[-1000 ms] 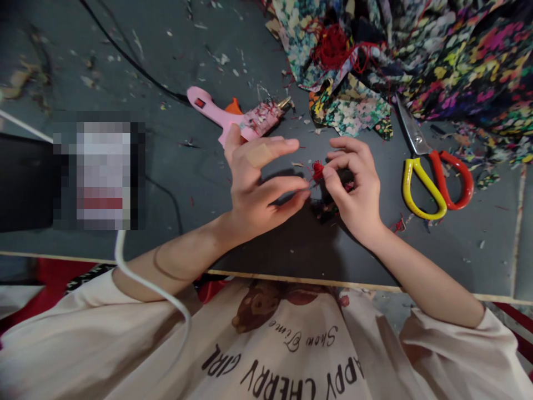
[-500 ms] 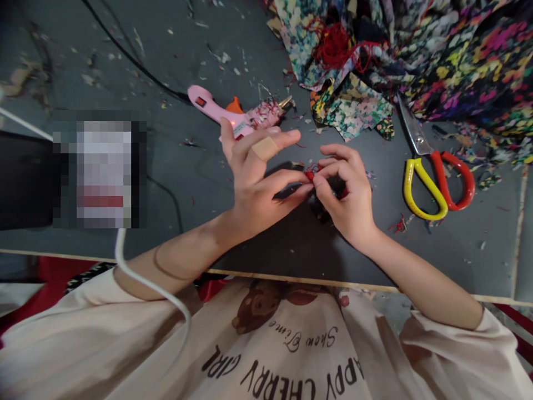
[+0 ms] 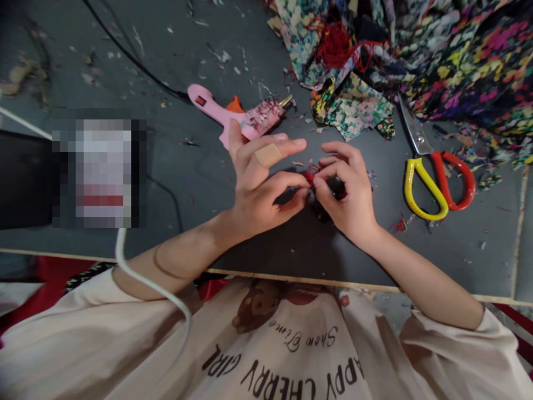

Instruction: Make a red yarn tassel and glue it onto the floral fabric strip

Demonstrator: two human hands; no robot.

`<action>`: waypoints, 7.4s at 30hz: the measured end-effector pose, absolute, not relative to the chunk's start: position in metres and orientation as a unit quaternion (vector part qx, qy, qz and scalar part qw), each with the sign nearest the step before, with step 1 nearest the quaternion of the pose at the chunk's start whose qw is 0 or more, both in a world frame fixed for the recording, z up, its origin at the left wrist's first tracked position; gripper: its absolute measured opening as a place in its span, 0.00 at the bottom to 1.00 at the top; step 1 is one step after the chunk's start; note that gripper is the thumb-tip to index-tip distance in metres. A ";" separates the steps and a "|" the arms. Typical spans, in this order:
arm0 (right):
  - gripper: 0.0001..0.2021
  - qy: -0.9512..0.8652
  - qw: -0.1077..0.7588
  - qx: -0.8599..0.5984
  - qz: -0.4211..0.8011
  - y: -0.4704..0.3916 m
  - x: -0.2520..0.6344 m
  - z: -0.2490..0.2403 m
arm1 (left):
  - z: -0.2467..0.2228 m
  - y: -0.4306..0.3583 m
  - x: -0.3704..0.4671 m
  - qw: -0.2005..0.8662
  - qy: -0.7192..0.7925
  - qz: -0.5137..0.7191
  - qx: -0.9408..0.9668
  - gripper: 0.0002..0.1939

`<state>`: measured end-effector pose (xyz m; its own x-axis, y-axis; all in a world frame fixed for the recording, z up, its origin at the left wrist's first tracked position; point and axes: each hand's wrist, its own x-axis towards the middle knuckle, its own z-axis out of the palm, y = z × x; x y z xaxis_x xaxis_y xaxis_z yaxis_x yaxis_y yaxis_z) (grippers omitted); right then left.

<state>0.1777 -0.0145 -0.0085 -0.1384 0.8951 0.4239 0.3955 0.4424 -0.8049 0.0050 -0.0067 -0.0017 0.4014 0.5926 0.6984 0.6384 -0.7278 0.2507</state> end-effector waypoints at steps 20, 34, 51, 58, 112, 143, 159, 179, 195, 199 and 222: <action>0.03 -0.774 0.409 -0.417 0.246 -0.007 0.188 -0.009 | 0.000 -0.004 -0.002 -0.032 -0.355 -0.339 -0.871 0.04; 0.05 -0.789 0.391 -0.394 0.264 -0.006 0.190 -0.006 | -0.001 -0.002 -0.001 -0.064 -0.375 -0.358 -0.852 0.04; 0.02 -0.781 0.418 -0.398 0.237 -0.009 0.192 -0.002 | -0.002 0.004 -0.005 -0.175 -0.385 -0.327 -0.845 0.14; 0.03 -0.778 0.425 -0.408 0.219 -0.011 0.192 0.000 | 0.000 0.002 -0.006 -0.174 -0.377 -0.354 -0.838 0.13; 0.03 -0.721 0.479 -0.390 0.315 -0.013 0.186 0.002 | -0.001 0.009 -0.001 -0.633 -0.334 -0.345 -0.608 0.18; 0.07 -0.671 0.470 -0.466 0.335 -0.012 0.176 -0.011 | -0.008 0.001 0.000 -0.241 -0.374 -0.392 -0.805 0.09; 0.09 -0.680 0.445 -0.463 0.353 -0.007 0.185 -0.006 | -0.009 0.006 -0.001 -0.217 -0.418 -0.433 -0.768 0.04; 0.16 -0.648 0.475 -0.444 0.396 -0.003 0.189 -0.011 | -0.007 0.005 -0.001 -0.247 -0.411 -0.426 -0.767 0.04; 0.11 -0.601 0.518 -0.454 0.405 -0.002 0.191 -0.017 | -0.008 0.006 -0.002 -0.242 -0.411 -0.433 -0.765 0.03; 0.11 -0.641 0.492 -0.422 0.411 -0.006 0.190 -0.011 | -0.010 0.006 -0.001 -0.210 -0.397 -0.445 -0.774 0.02; 0.05 -0.751 0.425 -0.408 0.297 -0.007 0.185 0.003 | -0.007 0.005 -0.003 -0.231 -0.382 -0.406 -0.797 0.06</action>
<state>0.1847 -0.0071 0.0027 -0.3048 0.8657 0.3970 0.3609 0.4907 -0.7930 -0.0033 0.0053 -0.0075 0.3783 0.7971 0.4707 0.4229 -0.6011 0.6780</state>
